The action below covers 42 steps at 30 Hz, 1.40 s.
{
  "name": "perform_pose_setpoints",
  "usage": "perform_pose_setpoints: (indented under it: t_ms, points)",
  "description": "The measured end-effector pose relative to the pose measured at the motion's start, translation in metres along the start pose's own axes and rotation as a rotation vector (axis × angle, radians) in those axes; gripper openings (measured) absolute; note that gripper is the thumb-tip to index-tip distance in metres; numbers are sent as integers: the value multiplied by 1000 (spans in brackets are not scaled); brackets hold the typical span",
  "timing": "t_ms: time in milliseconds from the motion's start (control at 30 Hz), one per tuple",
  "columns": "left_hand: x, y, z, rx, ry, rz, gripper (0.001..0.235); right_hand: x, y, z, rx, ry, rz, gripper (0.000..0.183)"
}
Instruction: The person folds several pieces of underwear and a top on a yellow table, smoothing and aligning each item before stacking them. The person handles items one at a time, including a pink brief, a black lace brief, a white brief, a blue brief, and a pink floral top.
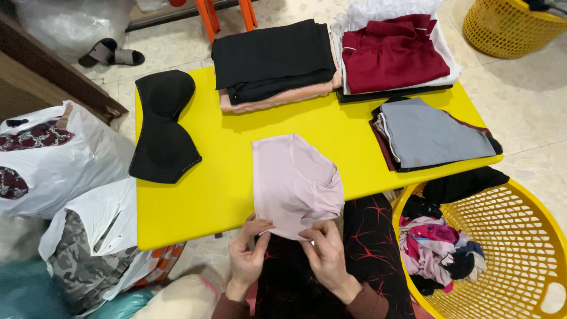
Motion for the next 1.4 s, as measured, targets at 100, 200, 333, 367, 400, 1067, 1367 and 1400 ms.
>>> perform_pose_setpoints:
  t_ms: [100, 200, 333, 367, 400, 1067, 1367, 1400]
  points:
    - [-1, 6, -1, -2, 80, 6, 12, -11, 8, -9, -22, 139, 23, 24]
    - [8, 12, -10, -82, 119, -47, 23, -13, 9, -15, -93, 174, 47, 22]
    - [43, 1, -22, -228, -176, -467, 54, -12, 1, -23, -160, 206, 94, 22]
    - [44, -6, -25, -263, -187, -468, 48, -10, -2, -24, -182, 197, 89, 22]
    - [43, -13, -29, -297, -199, -469, 42, -7, -6, -25, -204, 188, 83, 22]
    - [46, 10, -88, -360, -327, -659, 15, 77, 64, -17, -238, 73, 536, 27]
    - [-36, 15, -207, -509, 30, -478, 28, 174, 82, -89, -437, -429, -248, 22]
    - [-48, 7, -218, -541, 37, -457, 30, 182, 77, -95, -422, -413, -329, 26]
Point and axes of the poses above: each hand's wrist, its own z-axis away from the middle knuckle, its own y-axis out of the back of the hand, x = y × z, the point moved 6 cm from there along -z, towards the middle knuckle, and after that the axes turned 14 degrees about -x, right-handed, at the moved point
